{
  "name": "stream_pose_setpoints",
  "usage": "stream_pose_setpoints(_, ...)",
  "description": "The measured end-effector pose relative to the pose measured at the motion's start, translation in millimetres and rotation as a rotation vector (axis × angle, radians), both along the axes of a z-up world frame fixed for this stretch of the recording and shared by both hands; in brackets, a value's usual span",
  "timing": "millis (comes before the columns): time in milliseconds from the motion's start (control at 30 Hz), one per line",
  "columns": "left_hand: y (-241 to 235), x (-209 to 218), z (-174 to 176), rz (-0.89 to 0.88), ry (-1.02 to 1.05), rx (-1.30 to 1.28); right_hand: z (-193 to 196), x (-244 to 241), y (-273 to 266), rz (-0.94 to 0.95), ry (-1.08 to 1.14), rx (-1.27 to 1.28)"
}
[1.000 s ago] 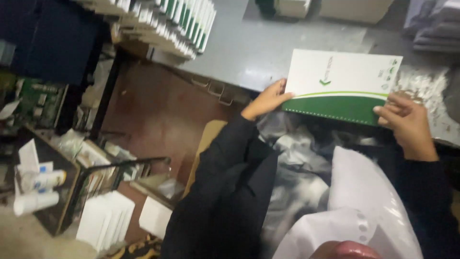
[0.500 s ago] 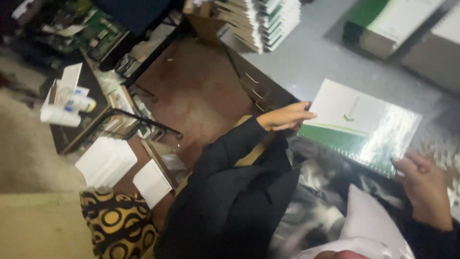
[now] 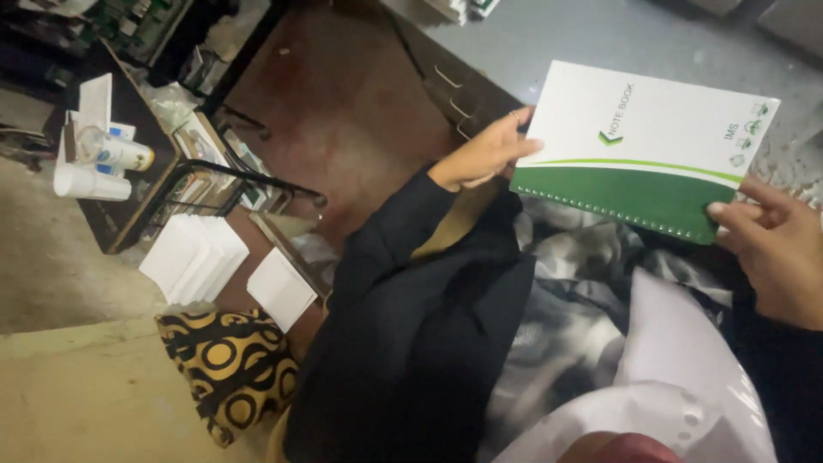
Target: Assembling notebooks by aligning covers and pages and stacking them on a workbench.
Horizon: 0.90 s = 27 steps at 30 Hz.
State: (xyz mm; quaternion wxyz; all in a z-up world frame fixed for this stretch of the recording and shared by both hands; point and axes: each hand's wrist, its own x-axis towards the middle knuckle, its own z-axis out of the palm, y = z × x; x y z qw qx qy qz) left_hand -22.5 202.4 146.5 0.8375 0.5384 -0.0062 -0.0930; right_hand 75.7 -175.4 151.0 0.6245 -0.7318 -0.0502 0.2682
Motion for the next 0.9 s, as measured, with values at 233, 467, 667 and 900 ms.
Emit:
stream_pose_setpoints(233, 0.6, -17.7, 3.8, -0.157, -0.001, -0.025, 7.6, 65.6, 1.4, 0.188, 0.403, 0.137)
stream_pose_setpoints(467, 9.7, -18.2, 8.5, -0.373, 0.085, -0.112, 34.7, 107.1, 66.7, 1.045, 0.374, 0.110)
stream_pose_setpoints(667, 39.5, -31.1, 10.4, -0.402, 0.065, -0.111, 58.6, 90.2, 108.7, 1.014, 0.469, -0.148)
stream_pose_setpoints(900, 87.9, -46.6, 13.4, -0.323, 0.005, -0.019, 161.1, 19.6, 168.6, 0.869, 0.287, -0.350)
